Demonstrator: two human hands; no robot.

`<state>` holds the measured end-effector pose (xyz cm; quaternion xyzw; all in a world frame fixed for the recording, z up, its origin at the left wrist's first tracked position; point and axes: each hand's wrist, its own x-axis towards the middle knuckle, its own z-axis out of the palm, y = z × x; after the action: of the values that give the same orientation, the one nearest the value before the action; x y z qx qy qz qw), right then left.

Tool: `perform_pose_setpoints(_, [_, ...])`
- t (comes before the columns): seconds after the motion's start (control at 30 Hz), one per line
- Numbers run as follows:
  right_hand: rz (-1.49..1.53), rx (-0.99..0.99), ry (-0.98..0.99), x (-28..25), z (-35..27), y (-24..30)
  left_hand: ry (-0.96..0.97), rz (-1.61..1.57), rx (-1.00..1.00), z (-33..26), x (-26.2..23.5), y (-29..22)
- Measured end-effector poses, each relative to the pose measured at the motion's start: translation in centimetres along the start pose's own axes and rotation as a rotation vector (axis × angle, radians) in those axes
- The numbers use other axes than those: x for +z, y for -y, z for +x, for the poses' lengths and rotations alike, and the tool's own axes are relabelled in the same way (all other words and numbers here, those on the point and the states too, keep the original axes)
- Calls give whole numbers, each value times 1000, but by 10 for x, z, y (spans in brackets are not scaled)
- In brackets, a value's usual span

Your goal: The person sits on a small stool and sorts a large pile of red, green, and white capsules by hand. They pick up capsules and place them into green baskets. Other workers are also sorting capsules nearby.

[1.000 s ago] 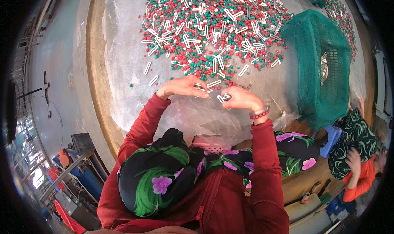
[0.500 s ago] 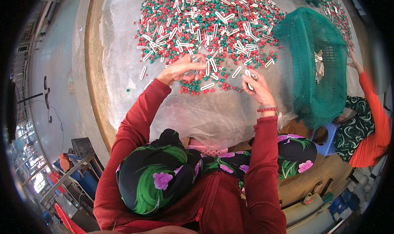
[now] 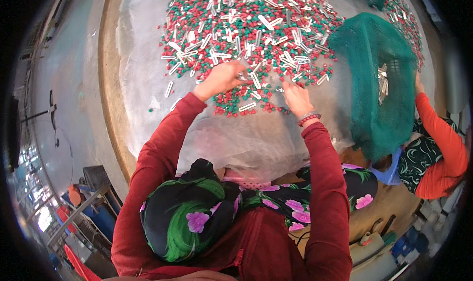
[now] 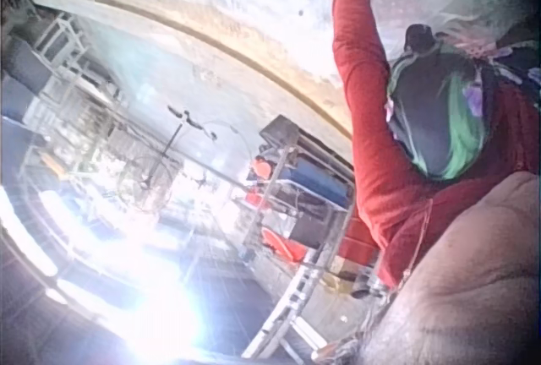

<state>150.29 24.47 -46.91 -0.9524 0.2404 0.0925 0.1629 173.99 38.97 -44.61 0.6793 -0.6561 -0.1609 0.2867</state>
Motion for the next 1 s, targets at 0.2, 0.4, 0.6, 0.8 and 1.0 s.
perform_pose_setpoints(0.2, [1784, 258, 55, -20, -19, 18, 169, -621, -258, 12, -1, -5])
perform_pose_setpoints(0.4, [2423, 355, -309, -29, -56, 34, 236, 100, -54, 25, 43, -1])
perform_pose_setpoints(0.6, [2407, 386, -398, -40, -86, 13, 294, 368, -37, 33, 34, -18])
perform_pose_setpoints(0.8, [2576, 211, -455, -56, -94, 18, 394, -80, -161, 59, -28, -40])
perform_pose_setpoints(1.0, [2732, -1, -390, -68, -94, 12, 738, -10, 122, 139, -93, -176])
